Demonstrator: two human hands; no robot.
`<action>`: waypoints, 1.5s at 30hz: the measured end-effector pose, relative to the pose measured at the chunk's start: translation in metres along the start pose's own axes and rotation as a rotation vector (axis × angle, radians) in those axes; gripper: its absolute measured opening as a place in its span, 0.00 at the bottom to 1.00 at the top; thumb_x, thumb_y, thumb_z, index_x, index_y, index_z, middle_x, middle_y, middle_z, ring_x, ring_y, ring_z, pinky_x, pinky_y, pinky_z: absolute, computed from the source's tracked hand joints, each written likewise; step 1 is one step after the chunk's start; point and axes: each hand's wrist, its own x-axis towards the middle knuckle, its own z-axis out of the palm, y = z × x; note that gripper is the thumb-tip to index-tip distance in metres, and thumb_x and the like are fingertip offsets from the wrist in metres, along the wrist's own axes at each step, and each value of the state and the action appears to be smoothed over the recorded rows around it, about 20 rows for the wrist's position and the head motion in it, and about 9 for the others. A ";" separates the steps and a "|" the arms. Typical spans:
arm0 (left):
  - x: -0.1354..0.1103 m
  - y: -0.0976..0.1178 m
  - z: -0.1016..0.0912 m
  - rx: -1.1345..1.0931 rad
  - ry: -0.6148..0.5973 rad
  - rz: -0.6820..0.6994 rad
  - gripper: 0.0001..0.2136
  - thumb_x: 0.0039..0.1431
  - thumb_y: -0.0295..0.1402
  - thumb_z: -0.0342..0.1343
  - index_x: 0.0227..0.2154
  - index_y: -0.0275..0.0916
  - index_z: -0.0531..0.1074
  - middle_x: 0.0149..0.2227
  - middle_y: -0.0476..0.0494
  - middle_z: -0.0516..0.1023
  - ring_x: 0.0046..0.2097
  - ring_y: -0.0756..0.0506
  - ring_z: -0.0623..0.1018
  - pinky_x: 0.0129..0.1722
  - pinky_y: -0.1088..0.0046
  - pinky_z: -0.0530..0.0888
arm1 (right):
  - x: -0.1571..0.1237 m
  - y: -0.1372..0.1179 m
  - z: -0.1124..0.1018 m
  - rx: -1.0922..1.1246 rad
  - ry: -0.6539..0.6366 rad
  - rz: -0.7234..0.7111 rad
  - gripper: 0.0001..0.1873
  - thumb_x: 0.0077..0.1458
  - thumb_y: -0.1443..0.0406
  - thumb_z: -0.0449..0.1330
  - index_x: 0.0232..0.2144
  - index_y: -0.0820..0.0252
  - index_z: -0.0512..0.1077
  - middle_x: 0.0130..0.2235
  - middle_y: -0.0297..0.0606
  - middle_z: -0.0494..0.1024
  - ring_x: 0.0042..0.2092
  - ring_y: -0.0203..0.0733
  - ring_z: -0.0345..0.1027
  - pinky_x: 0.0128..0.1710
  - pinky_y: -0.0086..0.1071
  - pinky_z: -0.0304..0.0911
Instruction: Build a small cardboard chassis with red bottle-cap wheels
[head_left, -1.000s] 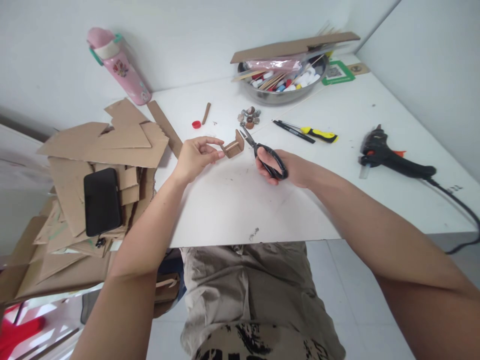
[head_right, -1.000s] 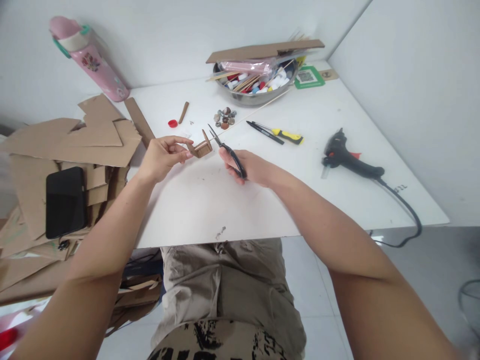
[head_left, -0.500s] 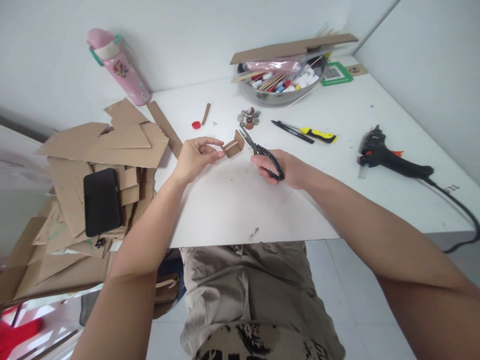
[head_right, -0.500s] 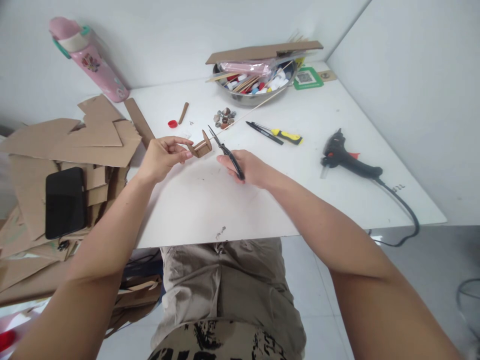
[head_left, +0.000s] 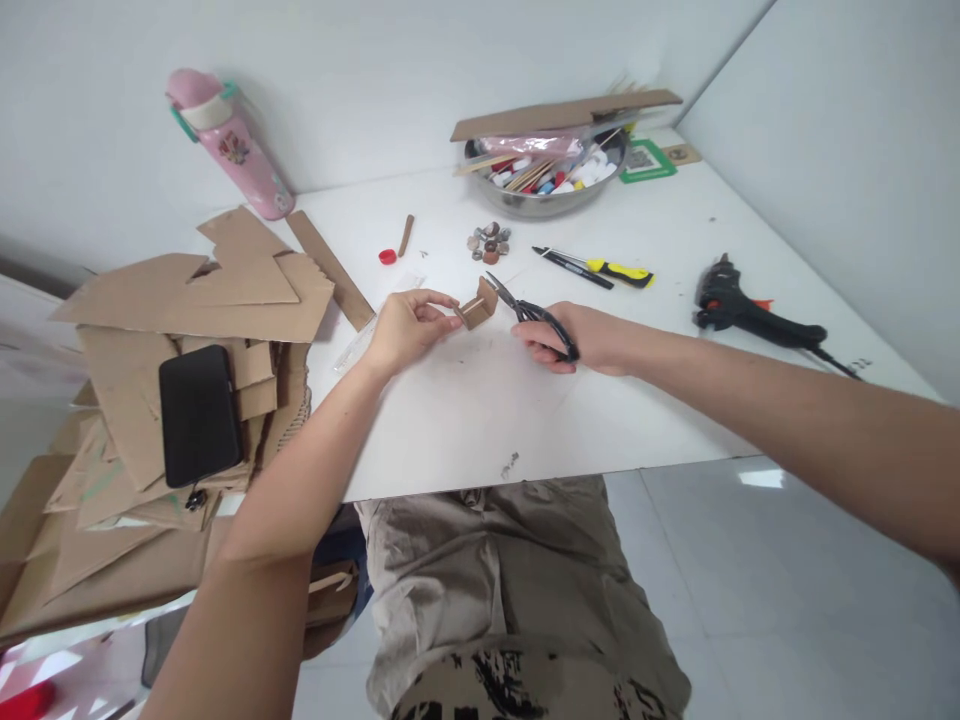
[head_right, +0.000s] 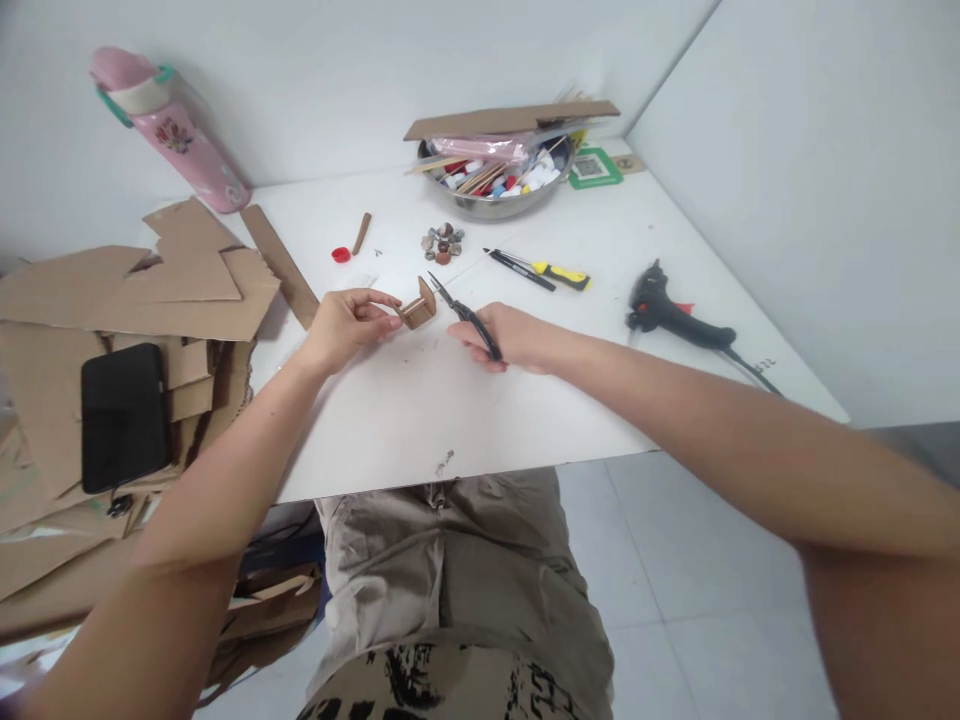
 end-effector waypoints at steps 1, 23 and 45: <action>0.000 0.001 0.003 0.002 -0.014 -0.007 0.09 0.43 0.29 0.77 0.29 0.40 0.83 0.16 0.54 0.73 0.21 0.51 0.72 0.23 0.76 0.66 | -0.003 -0.003 -0.002 0.003 -0.001 0.039 0.30 0.67 0.54 0.72 0.19 0.56 0.65 0.18 0.28 0.62 0.19 0.30 0.52 0.19 0.28 0.46; 0.001 0.001 0.005 -0.045 -0.045 -0.031 0.09 0.42 0.29 0.75 0.29 0.38 0.83 0.16 0.55 0.72 0.23 0.52 0.70 0.27 0.74 0.64 | -0.009 -0.011 -0.009 0.069 -0.068 0.190 0.35 0.65 0.33 0.63 0.28 0.56 0.68 0.26 0.31 0.65 0.25 0.35 0.53 0.22 0.30 0.52; 0.006 -0.008 0.000 -0.046 -0.082 -0.015 0.11 0.44 0.31 0.78 0.30 0.37 0.84 0.17 0.55 0.71 0.24 0.51 0.72 0.28 0.74 0.66 | -0.002 -0.009 -0.012 0.015 -0.077 0.266 0.39 0.67 0.29 0.54 0.25 0.55 0.67 0.24 0.31 0.62 0.24 0.35 0.50 0.20 0.30 0.51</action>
